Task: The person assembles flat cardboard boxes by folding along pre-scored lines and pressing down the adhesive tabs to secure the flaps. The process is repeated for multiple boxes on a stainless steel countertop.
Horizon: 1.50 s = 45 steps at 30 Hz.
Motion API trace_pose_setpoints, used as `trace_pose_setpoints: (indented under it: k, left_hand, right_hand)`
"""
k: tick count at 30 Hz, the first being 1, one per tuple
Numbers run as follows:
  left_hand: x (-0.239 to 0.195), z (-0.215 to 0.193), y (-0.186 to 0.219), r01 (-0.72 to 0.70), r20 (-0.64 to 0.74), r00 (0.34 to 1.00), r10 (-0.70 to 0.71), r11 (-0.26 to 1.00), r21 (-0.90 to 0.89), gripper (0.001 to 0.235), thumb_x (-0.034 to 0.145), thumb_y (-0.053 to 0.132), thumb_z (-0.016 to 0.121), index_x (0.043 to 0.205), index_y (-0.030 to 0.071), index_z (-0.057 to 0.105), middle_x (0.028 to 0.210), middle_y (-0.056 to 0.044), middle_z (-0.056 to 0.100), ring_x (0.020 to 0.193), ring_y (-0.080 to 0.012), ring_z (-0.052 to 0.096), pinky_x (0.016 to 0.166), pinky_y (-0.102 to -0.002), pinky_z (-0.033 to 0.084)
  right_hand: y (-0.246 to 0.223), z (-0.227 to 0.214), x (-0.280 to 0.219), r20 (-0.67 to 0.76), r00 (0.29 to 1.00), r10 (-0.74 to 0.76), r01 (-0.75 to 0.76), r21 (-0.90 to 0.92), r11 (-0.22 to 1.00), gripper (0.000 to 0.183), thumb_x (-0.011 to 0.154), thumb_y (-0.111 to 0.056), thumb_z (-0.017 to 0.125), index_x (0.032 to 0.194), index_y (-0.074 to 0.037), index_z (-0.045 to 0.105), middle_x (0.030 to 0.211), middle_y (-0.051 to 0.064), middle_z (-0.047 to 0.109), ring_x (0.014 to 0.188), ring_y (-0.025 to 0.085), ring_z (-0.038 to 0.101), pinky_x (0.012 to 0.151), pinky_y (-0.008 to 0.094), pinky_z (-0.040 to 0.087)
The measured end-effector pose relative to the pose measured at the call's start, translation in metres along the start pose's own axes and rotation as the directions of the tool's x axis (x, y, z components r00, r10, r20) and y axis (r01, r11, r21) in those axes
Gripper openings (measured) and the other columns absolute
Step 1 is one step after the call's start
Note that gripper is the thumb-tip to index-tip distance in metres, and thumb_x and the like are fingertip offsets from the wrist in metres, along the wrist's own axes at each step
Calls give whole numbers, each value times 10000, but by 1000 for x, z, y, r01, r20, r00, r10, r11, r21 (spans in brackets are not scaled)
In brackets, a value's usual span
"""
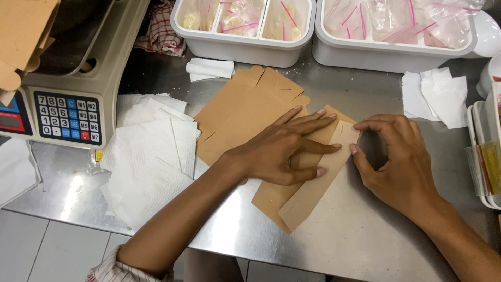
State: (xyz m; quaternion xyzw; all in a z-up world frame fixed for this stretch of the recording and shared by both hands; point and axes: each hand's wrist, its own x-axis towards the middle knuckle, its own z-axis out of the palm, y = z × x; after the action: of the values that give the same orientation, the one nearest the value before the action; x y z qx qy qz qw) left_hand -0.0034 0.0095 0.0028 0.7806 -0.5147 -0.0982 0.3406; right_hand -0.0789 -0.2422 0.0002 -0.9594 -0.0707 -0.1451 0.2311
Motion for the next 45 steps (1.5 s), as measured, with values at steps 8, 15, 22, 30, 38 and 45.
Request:
trace_pose_setpoints:
  k: [8, 15, 22, 30, 38, 45]
  left_hand:
    - [0, 3, -7, -5, -35, 999, 6, 1000, 22, 473, 971, 398, 683, 1425, 274, 643, 1688, -116, 347, 1599, -283, 292, 1313, -542, 104]
    - [2, 3, -7, -17, -66, 998, 19, 999, 35, 471, 950, 386, 728, 1404, 278, 660, 1668, -110, 393, 1589, -279, 323, 1306, -552, 148]
    - [2, 4, -7, -20, -65, 998, 24, 998, 55, 499, 928, 393, 721, 1404, 255, 662, 1658, -105, 403, 1585, -292, 316, 1295, -563, 161]
    - [3, 3, -7, -18, -60, 998, 20, 999, 41, 492, 916, 373, 728, 1380, 213, 688, 1659, -102, 387, 1581, -276, 306, 1288, -574, 150]
    - [3, 3, -8, -19, -52, 998, 21, 999, 47, 493, 932, 398, 728, 1407, 284, 662, 1668, -104, 389, 1585, -292, 326, 1293, -566, 148]
    - [2, 5, -10, -23, -53, 998, 26, 998, 61, 488, 953, 419, 696, 1419, 281, 655, 1669, -91, 386, 1584, -300, 326, 1296, -551, 145]
  right_hand:
    - [-11, -4, -2, 116, 971, -207, 197, 89, 976, 687, 838, -268, 743, 1461, -120, 497, 1477, 187, 450, 1405, 370, 430, 1191, 614, 251]
    - [-25, -6, -6, 162, 958, -237, 216, 141, 966, 971, 733, -458, 830, 1533, -132, 388, 1530, 183, 363, 1482, 403, 355, 1227, 728, 113]
    - [-40, 0, -17, 120, 944, -309, 294, 127, 947, 1189, 650, -591, 884, 1560, -73, 321, 1568, 226, 340, 1518, 410, 313, 1223, 774, 79]
    - [-40, 1, -18, 109, 930, -352, 332, 168, 928, 1057, 703, -483, 869, 1522, -44, 366, 1535, 215, 379, 1495, 402, 367, 1252, 748, 105]
    - [-17, -3, -2, 79, 960, -268, 254, 150, 955, 939, 765, -343, 804, 1544, -55, 367, 1509, 203, 406, 1470, 383, 384, 1239, 746, 110]
    - [-4, -1, 4, 4, 985, -172, 170, 129, 977, 747, 831, -152, 742, 1507, -54, 437, 1459, 161, 472, 1422, 365, 445, 1242, 715, 153]
